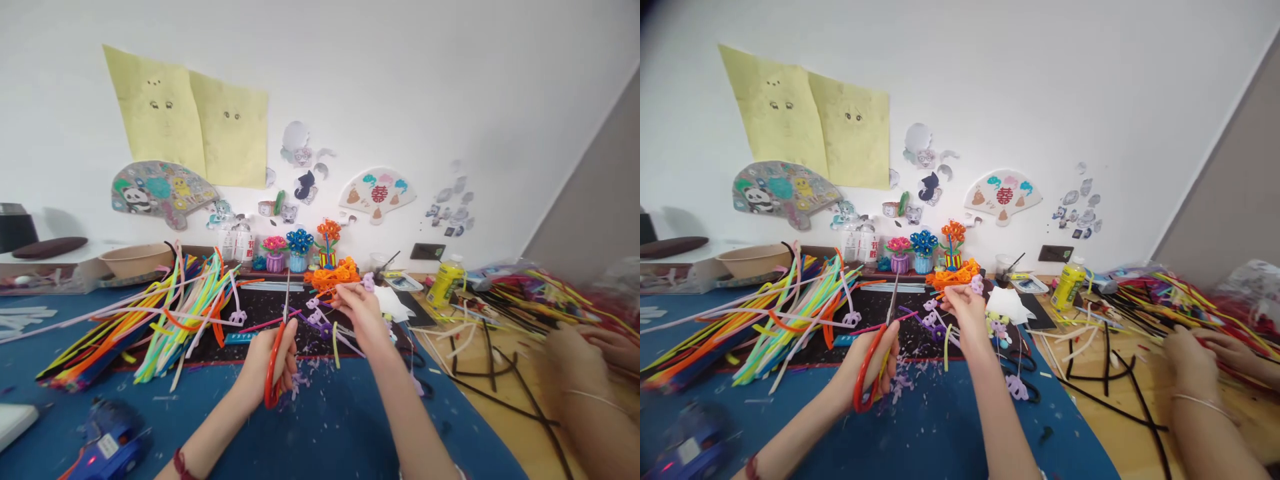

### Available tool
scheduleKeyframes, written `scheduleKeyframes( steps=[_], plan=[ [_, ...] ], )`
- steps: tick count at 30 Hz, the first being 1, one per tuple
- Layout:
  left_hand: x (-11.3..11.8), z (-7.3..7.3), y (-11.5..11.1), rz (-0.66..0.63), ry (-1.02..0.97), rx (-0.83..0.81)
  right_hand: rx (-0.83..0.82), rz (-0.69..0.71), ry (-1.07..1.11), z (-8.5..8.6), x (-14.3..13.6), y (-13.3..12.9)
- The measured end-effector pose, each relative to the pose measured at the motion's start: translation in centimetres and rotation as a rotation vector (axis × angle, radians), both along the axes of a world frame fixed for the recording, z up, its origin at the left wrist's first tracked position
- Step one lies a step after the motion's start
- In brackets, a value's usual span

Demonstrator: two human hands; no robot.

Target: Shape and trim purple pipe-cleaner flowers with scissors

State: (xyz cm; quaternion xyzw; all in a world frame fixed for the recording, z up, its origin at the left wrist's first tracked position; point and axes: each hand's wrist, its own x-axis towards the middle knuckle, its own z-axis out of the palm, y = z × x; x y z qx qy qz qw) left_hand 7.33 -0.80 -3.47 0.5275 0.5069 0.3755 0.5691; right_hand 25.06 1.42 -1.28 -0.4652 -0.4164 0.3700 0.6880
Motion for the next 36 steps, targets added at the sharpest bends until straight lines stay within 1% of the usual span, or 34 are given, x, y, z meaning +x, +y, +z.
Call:
scheduleKeyframes(
  steps=[2,6,8,11,16,20,23,28,31,33,36],
  plan=[
    [0.0,0.0,0.0,-0.011,-0.011,-0.025,-0.092,0.040,-0.138,0.3,2.5,-0.6],
    [-0.1,0.3,0.0,-0.023,-0.021,-0.054,-0.253,0.040,-0.392,0.6,7.4,-2.9],
    [-0.1,0.5,-0.1,-0.031,-0.027,-0.059,-0.338,0.058,-0.503,0.4,9.1,-4.1],
    [-0.1,0.9,-0.2,-0.030,-0.019,-0.060,-0.458,0.093,-0.645,-0.3,10.7,-5.2],
    [-0.2,1.3,-0.2,-0.044,0.024,-0.071,-0.608,0.091,-0.826,-2.0,11.9,-5.7],
    [-0.2,1.5,-0.2,-0.048,0.047,-0.064,-0.658,0.040,-0.932,-3.2,12.6,-5.9],
    [-0.2,1.4,0.0,-0.069,0.045,-0.093,-0.672,-0.007,-0.998,-3.8,13.1,-6.0],
    [-0.2,0.9,0.3,-0.058,0.072,-0.051,-0.661,-0.073,-1.043,-3.9,13.6,-6.4],
    [-0.2,0.7,0.3,-0.074,0.077,-0.068,-0.654,-0.123,-1.044,-3.9,14.0,-6.9],
    [-0.2,0.7,0.2,-0.084,0.082,-0.067,-0.648,-0.157,-1.044,-4.0,14.4,-7.3],
    [-0.1,0.9,0.0,-0.080,0.129,-0.012,-0.632,-0.234,-1.058,-4.3,14.7,-7.7]
  ],
)
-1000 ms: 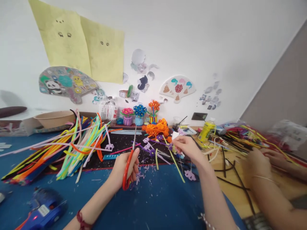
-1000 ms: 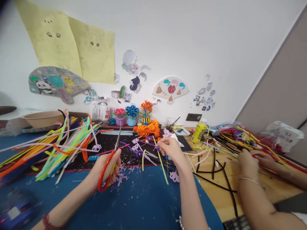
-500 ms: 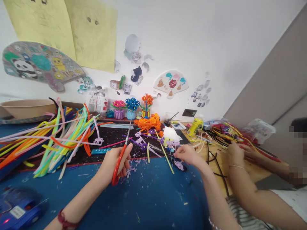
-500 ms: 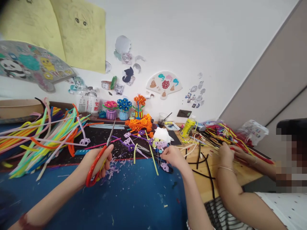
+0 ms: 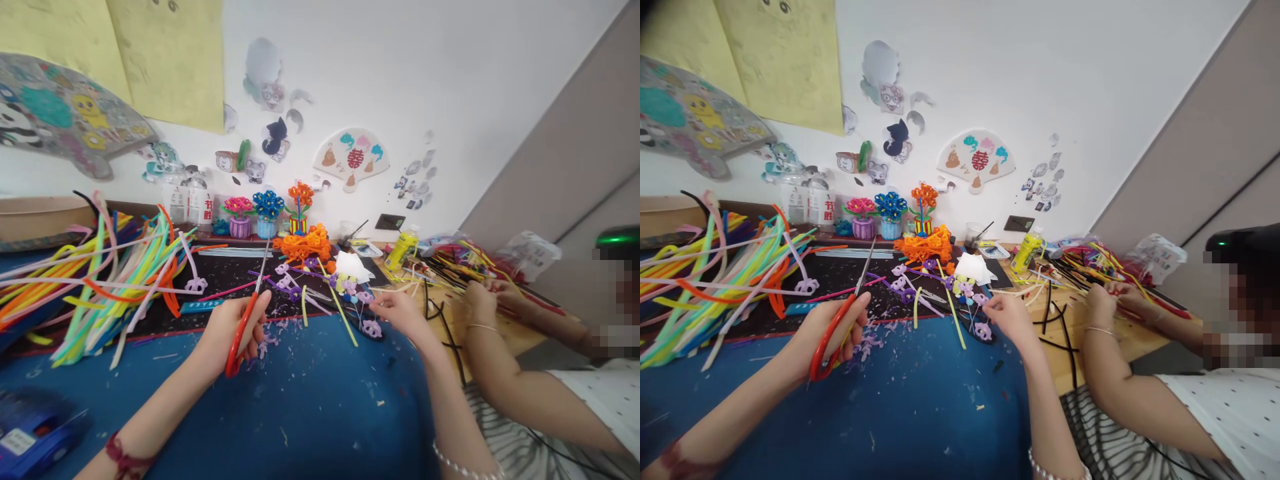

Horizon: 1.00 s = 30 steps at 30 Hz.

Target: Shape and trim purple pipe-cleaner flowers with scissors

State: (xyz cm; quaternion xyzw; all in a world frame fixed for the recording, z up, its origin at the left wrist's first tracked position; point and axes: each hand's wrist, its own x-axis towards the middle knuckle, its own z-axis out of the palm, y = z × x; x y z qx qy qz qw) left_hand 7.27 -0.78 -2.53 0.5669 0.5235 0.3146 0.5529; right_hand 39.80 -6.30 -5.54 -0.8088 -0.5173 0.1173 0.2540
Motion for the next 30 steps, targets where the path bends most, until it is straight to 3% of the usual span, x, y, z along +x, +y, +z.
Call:
scheduleKeyframes(
  steps=[5,11,22,30],
  plan=[
    [0.1,0.4,-0.1,-0.011,0.023,-0.002,0.032,-0.079,-0.083,-0.3,-0.4,0.0],
    [0.0,-0.2,0.2,-0.050,0.029,-0.010,0.011,-0.085,-0.065,-0.8,-1.5,1.7],
    [0.1,-0.9,0.6,-0.048,0.014,-0.095,0.183,-0.066,0.253,-1.9,0.7,1.8],
    [0.0,-1.2,0.7,-0.051,0.011,-0.115,0.244,-0.001,0.449,-2.8,0.6,2.3]
  ],
)
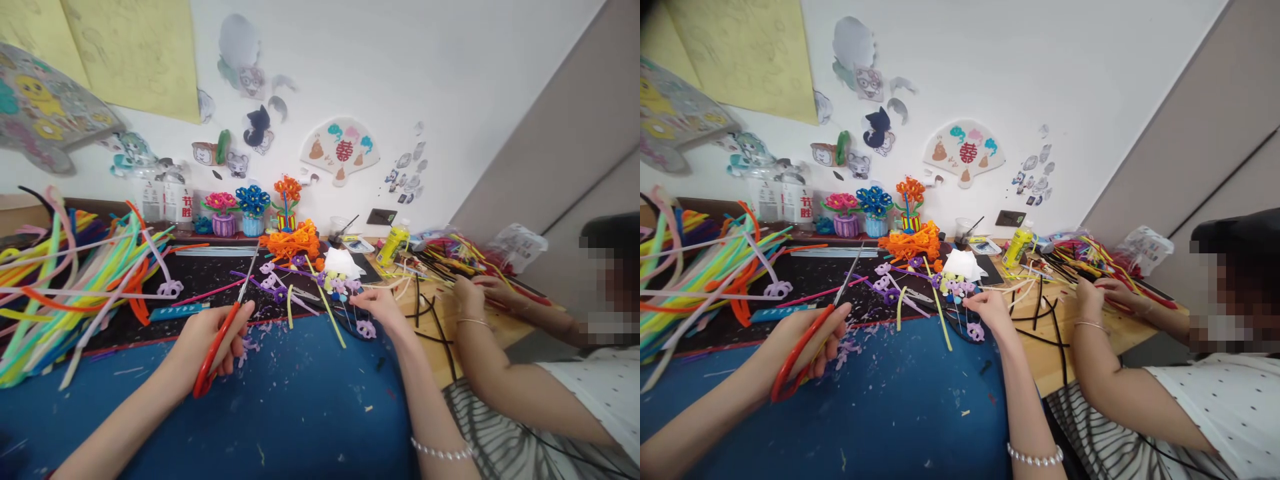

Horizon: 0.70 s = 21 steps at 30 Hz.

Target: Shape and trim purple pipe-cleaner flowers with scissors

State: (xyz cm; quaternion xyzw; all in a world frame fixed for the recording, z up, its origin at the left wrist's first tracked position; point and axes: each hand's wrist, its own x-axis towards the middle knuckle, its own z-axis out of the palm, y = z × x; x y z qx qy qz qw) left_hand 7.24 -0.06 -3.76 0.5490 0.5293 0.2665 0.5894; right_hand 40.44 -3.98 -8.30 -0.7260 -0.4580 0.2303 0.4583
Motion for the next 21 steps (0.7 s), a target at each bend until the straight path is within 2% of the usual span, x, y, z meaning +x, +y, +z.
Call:
scheduleKeyframes(
  steps=[12,21],
  plan=[
    [0.47,0.87,-0.60,-0.003,0.050,0.045,0.009,0.070,0.045,0.93,-0.11,-0.06],
    [0.35,0.56,-0.54,-0.035,0.118,0.125,-0.032,0.099,-0.073,0.63,0.27,0.10]
  ],
)
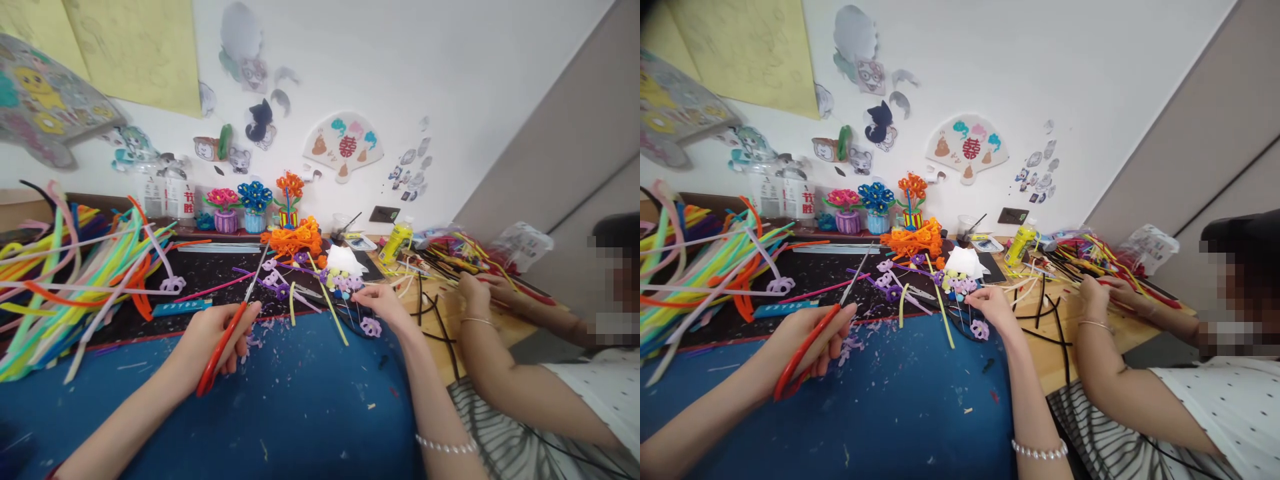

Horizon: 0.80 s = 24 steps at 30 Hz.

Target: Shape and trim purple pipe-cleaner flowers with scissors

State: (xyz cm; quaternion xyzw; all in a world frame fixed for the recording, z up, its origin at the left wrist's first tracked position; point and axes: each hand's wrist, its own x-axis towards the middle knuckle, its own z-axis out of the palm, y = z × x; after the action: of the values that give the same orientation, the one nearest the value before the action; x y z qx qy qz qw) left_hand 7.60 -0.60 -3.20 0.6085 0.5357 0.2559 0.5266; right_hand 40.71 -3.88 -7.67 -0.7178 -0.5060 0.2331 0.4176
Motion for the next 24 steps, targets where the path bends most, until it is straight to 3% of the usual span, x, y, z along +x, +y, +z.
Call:
scheduleKeyframes(
  steps=[8,17,24],
  plan=[
    [0.1,0.2,-0.2,-0.015,0.014,0.049,-0.070,-0.015,-0.250,0.2,-0.5,-0.3],
    [-0.3,-0.3,-0.2,-0.005,-0.043,0.067,-0.103,-0.137,-0.603,3.5,-3.3,-0.5],
    [-0.8,0.7,-0.3,0.069,-0.092,0.146,-0.043,0.110,-0.686,5.6,-8.0,2.6]
  ],
)
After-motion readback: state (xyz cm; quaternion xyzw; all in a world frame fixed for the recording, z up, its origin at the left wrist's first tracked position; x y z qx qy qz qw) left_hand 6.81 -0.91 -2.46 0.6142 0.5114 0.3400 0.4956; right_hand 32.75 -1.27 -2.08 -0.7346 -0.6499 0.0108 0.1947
